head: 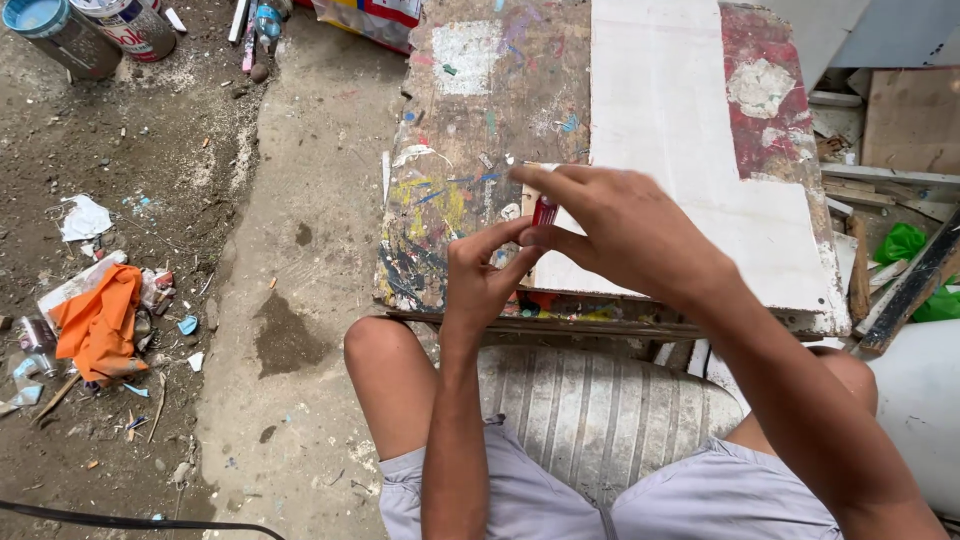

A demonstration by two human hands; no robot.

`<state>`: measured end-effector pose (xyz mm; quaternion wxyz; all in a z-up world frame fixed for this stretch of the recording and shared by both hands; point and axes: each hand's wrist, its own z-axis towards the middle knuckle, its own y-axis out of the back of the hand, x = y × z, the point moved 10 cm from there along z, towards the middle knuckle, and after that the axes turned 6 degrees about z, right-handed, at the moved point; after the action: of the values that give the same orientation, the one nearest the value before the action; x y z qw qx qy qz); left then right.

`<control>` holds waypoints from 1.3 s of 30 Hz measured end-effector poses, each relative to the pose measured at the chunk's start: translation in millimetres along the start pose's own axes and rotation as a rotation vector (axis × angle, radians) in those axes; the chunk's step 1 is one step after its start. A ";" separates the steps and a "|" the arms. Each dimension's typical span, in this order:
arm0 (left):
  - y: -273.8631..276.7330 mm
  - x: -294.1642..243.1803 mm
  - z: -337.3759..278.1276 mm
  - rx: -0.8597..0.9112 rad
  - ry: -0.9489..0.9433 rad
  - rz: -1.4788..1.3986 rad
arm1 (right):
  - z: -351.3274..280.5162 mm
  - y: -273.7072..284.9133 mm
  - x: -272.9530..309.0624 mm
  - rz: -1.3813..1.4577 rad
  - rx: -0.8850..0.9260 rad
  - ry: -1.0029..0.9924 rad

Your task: Assembling a white T-shaped panel onto a workbench by drilling holes and using a screwdriver.

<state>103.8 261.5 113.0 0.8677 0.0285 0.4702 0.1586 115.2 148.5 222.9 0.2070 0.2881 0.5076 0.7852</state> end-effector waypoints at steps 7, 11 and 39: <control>-19.9 13.8 -6.3 0.164 0.103 -0.278 | -4.5 -31.4 -8.7 -0.054 0.024 0.048; -14.6 20.8 -9.8 0.093 0.131 -0.228 | -0.6 -28.2 -3.5 -0.107 0.029 0.013; -10.0 39.7 -12.5 -0.008 0.151 -0.402 | -1.4 -19.2 6.5 -0.199 0.052 -0.158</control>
<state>116.1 262.8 72.1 0.8444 -0.0810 0.5294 -0.0141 110.0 159.3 206.4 0.3158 0.3027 0.5358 0.7222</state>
